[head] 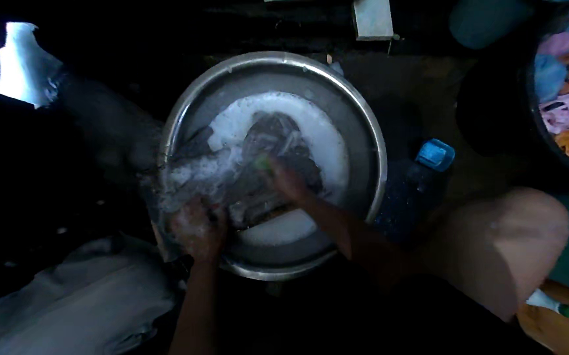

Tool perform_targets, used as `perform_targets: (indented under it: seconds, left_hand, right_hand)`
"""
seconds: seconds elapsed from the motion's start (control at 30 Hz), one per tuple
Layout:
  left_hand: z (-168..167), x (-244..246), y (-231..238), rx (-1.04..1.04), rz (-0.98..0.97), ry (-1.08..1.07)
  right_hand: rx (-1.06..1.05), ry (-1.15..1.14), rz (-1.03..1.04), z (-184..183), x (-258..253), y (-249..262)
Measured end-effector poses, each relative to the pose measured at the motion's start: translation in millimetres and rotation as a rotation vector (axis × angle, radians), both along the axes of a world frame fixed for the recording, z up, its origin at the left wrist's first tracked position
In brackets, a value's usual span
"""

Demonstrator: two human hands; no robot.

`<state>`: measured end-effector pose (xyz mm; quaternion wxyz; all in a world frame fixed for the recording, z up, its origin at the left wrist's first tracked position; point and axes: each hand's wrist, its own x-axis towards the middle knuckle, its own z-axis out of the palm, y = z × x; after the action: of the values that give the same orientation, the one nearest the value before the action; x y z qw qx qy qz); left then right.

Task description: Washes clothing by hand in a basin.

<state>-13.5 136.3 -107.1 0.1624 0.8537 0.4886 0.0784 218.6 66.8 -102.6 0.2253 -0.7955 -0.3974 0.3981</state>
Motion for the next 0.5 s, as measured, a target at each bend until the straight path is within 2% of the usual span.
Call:
perform_targets:
  seconds: [0.07,0.13,0.17,0.23,0.3,0.33,0.37,0.43,0.5]
  left_hand:
    - [-1,-1,-2,-0.013,-0.018,-0.001]
    - [-1,2,-2,0.001,-0.004,0.022]
    - [-2,3,-1,0.023,0.003,0.032]
    - [-3,4,-3,0.050,0.034,0.048]
    - [5,4,-9,-0.024,0.072,0.079]
    - [12,6,-10,-0.084,0.092,0.105]
    - [13,5,-8,-0.079,0.064,0.115]
    - [5,6,-1,-0.005,0.017,0.073]
    - [3,5,-3,-0.018,0.015,0.058]
  right_hand:
    - [-0.148,-0.202,-0.219,-37,65,-13]
    - [-0.192,-0.234,-0.375,-32,88,0]
    - [-0.132,-0.204,-0.400,-15,73,15]
    - [0.059,-0.046,-0.270,25,3,42]
    - [0.138,0.145,0.054,52,-67,51]
    - [0.140,0.186,0.175,52,-76,48]
    - [0.150,0.163,0.204,40,-66,41]
    - [0.139,-0.052,0.073,2,2,23]
    - [-0.064,-0.228,-0.138,-32,72,17]
